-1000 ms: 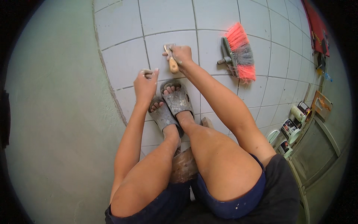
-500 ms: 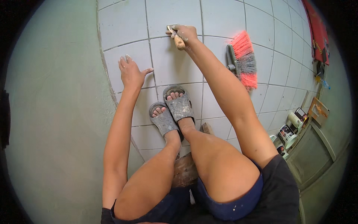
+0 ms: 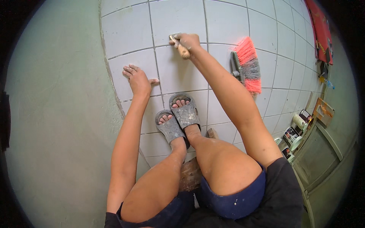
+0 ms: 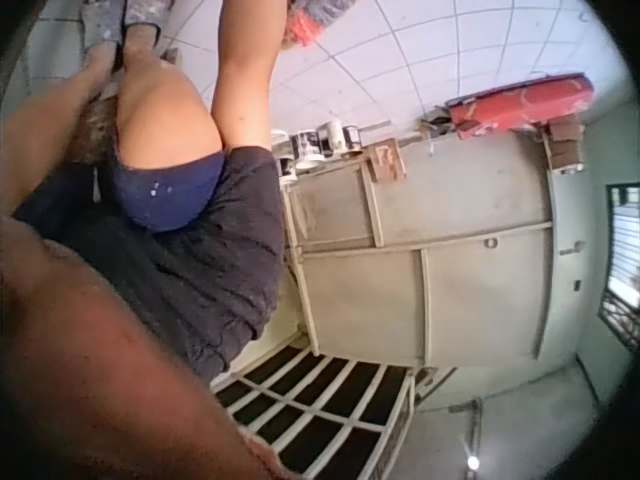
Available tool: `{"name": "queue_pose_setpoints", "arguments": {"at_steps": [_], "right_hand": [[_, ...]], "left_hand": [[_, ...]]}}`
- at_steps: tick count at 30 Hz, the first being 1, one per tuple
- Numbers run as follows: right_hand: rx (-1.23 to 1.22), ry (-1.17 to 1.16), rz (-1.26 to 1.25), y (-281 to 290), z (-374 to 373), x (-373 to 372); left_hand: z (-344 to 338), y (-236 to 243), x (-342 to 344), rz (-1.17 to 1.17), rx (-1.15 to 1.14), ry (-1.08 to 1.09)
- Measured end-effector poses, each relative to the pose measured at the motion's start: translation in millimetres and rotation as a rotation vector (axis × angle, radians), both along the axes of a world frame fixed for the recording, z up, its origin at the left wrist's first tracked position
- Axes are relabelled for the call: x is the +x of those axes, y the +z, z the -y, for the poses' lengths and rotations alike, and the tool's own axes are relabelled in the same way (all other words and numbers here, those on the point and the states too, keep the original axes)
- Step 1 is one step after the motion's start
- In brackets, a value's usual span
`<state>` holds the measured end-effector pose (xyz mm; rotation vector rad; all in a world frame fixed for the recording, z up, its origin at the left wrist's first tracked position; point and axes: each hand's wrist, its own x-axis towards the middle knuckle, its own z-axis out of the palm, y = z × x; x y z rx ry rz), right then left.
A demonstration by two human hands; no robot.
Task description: Scrape and clean a wall using a putty knife and brush.
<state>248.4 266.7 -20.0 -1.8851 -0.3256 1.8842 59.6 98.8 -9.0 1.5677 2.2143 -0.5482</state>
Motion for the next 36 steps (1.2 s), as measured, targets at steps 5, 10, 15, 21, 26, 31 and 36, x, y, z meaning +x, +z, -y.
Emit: {"name": "queue_pose_setpoints", "arguments": {"at_steps": [5,10,15,21,26,31,36], "right_hand": [[0.155,0.011,0.023,6,-5,8],[-0.007,0.080,0.050,10,16,10],[0.200,0.001,0.040,6,17,-3],[0.128,0.057,0.066,20,6,-7],[0.075,-0.028,0.019,29,32,-32],[0.160,0.045,-0.041,24,19,-64],[0.013,0.121,0.102,18,26,-53]], "left_hand": [[-1,4,-1,0.050,-0.021,0.028],[-3,6,2,0.008,0.013,0.052],[-2,8,2,0.047,-0.022,0.014],[-3,8,2,0.016,-0.026,0.010],[-5,6,3,0.003,-0.038,0.031],[-3,6,3,0.003,-0.060,0.005],[-6,5,3,0.023,-0.036,0.043]]}}
